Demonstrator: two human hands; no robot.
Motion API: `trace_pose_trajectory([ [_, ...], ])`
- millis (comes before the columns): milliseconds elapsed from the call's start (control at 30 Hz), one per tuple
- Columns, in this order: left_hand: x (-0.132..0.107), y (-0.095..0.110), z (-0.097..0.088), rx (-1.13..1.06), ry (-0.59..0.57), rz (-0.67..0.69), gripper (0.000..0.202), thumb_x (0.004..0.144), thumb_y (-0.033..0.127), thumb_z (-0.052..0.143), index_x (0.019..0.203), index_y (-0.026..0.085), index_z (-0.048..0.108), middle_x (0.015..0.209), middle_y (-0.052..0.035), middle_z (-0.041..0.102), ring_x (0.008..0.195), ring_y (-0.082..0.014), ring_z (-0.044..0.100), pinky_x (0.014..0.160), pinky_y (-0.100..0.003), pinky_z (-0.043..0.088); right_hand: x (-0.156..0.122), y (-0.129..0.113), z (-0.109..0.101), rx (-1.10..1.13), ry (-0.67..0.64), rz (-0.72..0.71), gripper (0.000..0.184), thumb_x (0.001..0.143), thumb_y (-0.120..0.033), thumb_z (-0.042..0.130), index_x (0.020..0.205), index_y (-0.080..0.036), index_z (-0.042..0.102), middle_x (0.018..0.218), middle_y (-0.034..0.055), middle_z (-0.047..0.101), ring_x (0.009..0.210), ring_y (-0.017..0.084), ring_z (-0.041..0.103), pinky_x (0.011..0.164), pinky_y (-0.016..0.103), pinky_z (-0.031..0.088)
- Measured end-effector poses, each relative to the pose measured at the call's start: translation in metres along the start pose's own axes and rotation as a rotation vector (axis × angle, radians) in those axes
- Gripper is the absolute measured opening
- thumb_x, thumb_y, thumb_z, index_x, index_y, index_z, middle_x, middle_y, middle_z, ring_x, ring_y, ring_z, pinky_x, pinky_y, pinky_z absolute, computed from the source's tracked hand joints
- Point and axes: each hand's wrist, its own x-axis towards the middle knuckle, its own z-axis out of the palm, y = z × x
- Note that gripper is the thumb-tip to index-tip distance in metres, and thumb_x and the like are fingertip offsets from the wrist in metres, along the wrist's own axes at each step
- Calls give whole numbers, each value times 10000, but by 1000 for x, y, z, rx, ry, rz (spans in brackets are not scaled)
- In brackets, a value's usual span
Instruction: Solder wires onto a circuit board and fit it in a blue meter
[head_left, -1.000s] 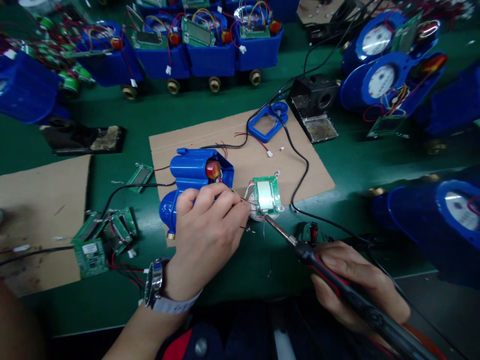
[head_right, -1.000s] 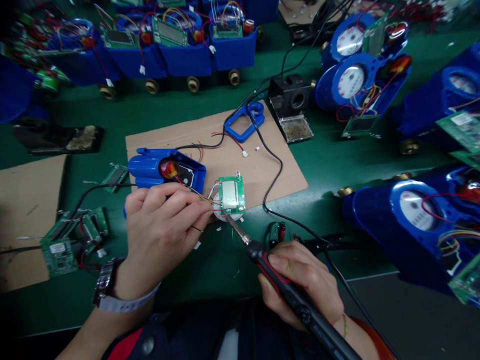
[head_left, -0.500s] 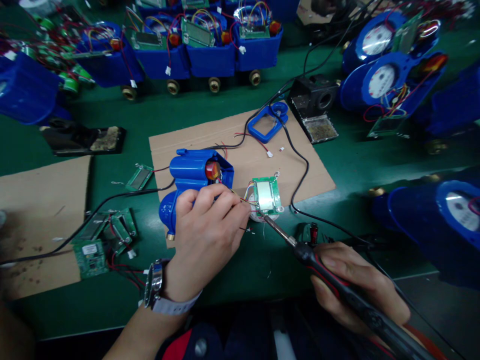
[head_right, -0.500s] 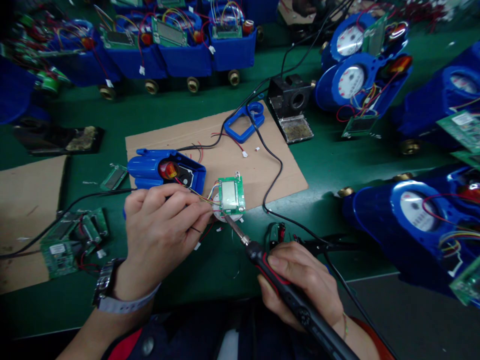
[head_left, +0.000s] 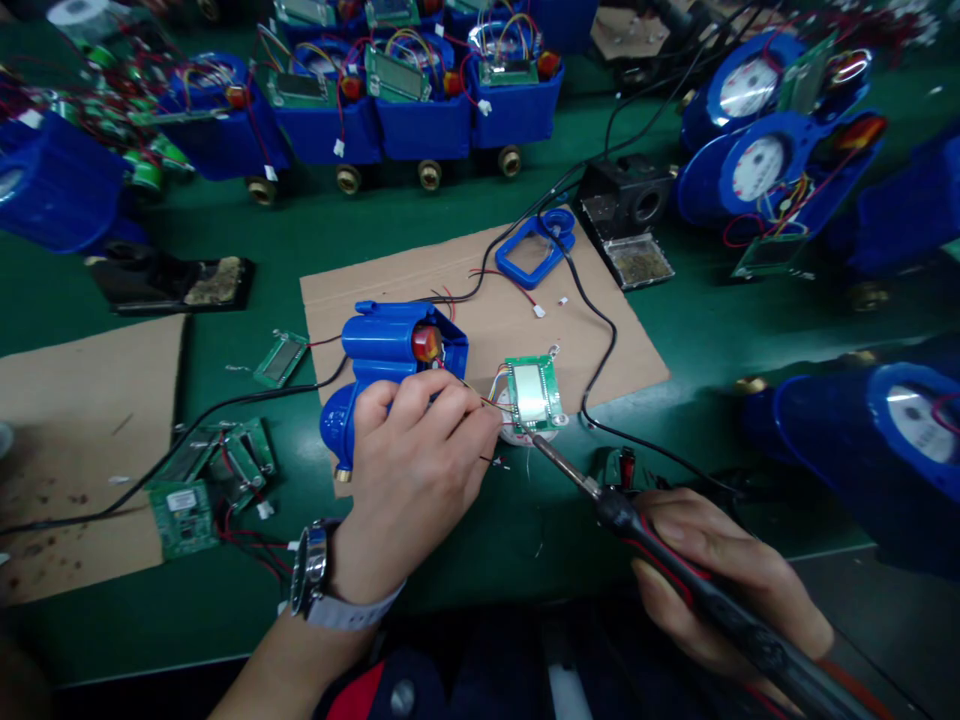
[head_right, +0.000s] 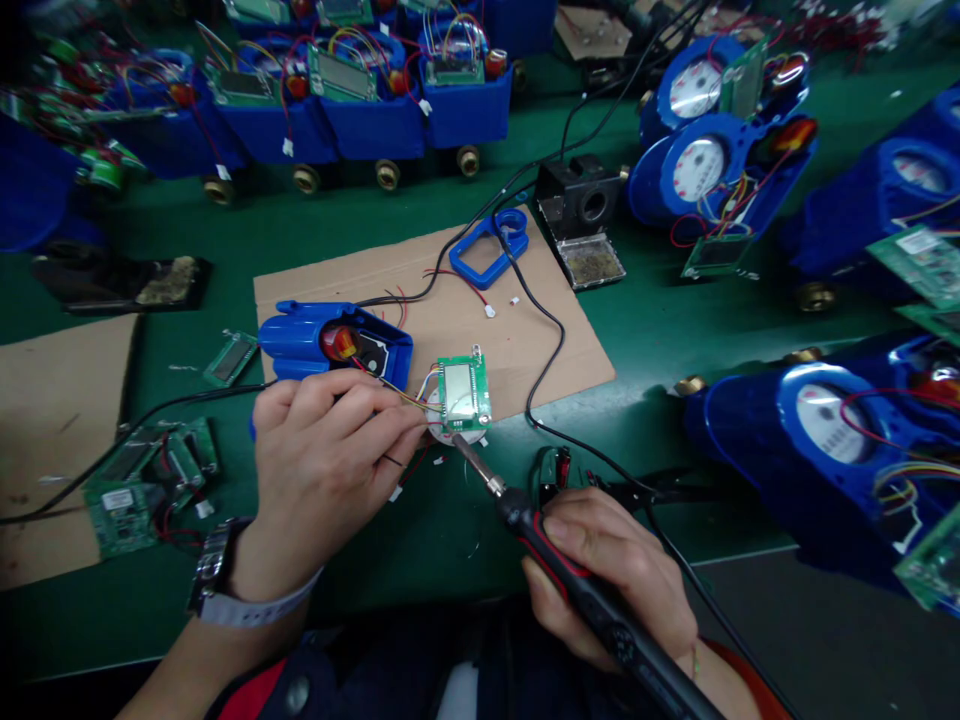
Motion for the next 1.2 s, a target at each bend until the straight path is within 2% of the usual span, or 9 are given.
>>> trace_pose_trajectory([
  [267,0,0,0,-3,2,0,51,836,211,632,841,259,648,838,28,695,927,-227,562,766,-414,309,4,0,0,-62,-81,-10,317,710,4,589,995,-132,618,687,66,656,635,165,653,533,266,585],
  [333,0,0,0,-6,4,1,56,838,208,629,844,259,650,848,27,697,928,-224,559,765,-410,309,5,0,0,-47,-76,-5,371,702,16,589,1035,-145,611,706,59,658,644,168,655,530,270,585],
  [467,0,0,0,-19,-1,-6,46,840,209,630,834,253,643,864,26,696,933,-220,551,767,-402,305,1,1,-1,32,24,-10,570,660,52,582,1171,-201,571,760,32,659,678,183,665,553,306,596],
  [600,-1,1,0,-50,-32,-31,31,833,224,642,852,246,630,872,28,680,953,-218,538,786,-399,303,-10,6,-1,38,138,43,517,717,-5,607,1188,-216,592,817,48,689,738,217,683,641,363,615],
  [733,-1,2,0,-81,-74,-62,13,856,239,615,843,240,614,881,31,668,966,-212,523,807,-391,297,-5,10,10,14,123,65,459,833,-105,597,1273,-223,537,845,27,712,732,192,695,744,353,604],
  [833,-1,3,0,-121,-75,-85,32,869,224,594,840,232,604,888,28,664,976,-204,516,826,-385,291,16,9,27,-58,76,5,428,823,-84,622,1218,-224,539,978,38,715,891,189,695,880,341,562],
  [900,-2,3,0,-152,-71,-99,30,864,202,592,861,231,602,889,27,659,981,-201,513,829,-381,287,31,9,40,-81,54,-58,429,810,-107,652,1205,-215,525,1015,55,702,945,200,682,879,333,559],
  [1067,-6,3,4,-202,-44,-114,118,798,188,631,901,226,587,896,19,639,977,-197,507,847,-381,287,47,18,63,-123,2,-165,306,854,-110,576,1138,-222,553,929,40,699,836,171,693,744,256,578],
  [1200,-8,1,6,-220,16,-71,83,784,218,617,846,198,565,891,-1,629,951,-200,509,833,-381,309,54,27,65,-239,79,-307,199,878,-200,578,1075,-211,600,864,15,726,736,143,711,705,183,577],
])
